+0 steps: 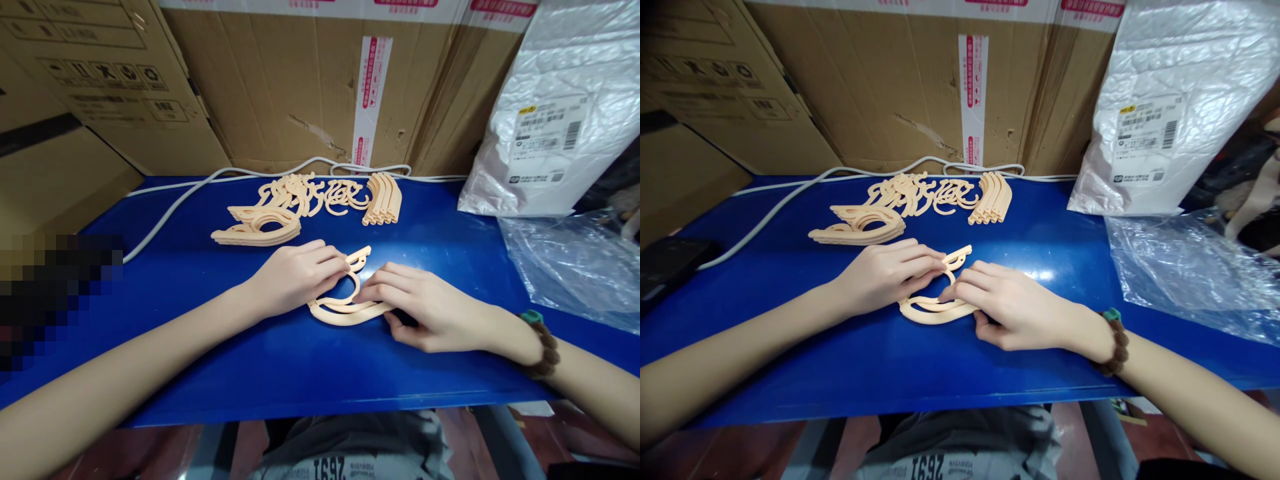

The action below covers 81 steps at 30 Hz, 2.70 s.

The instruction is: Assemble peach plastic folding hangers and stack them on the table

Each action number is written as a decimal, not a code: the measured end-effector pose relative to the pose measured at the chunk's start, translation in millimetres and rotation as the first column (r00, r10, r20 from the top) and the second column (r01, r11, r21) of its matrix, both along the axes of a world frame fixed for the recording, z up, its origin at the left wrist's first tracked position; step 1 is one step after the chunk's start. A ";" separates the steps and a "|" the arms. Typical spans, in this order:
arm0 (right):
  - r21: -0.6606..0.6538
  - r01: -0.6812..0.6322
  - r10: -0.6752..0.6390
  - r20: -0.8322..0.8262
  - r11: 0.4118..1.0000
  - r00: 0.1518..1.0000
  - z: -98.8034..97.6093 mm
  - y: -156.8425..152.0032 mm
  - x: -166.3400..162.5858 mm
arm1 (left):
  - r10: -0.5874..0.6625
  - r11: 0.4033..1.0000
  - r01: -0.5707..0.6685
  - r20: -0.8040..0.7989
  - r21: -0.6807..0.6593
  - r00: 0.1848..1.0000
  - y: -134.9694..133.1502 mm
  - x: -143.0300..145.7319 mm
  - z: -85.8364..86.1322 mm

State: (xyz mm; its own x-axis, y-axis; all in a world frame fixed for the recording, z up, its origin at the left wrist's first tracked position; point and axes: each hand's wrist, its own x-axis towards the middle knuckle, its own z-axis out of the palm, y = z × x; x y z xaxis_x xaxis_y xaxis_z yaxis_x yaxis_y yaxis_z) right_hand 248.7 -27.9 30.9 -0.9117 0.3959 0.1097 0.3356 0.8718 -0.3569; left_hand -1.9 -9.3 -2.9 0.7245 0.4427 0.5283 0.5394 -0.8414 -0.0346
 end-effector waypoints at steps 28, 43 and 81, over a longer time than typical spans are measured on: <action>0.021 0.079 -0.078 -0.027 0.997 0.997 -3.1 13.4 7.1 | 0.058 0.994 -0.063 -0.056 -0.090 0.997 7.7 -6.5 -3.5; 0.052 0.056 -0.054 -0.029 0.997 0.998 -4.0 17.1 8.1 | 0.004 0.999 0.003 -0.181 0.041 0.984 5.9 -1.1 0.2; 0.334 0.194 -0.186 -0.056 0.923 0.981 -3.1 15.1 12.4 | -0.145 0.952 0.122 -0.065 -0.281 0.987 2.6 -6.6 14.3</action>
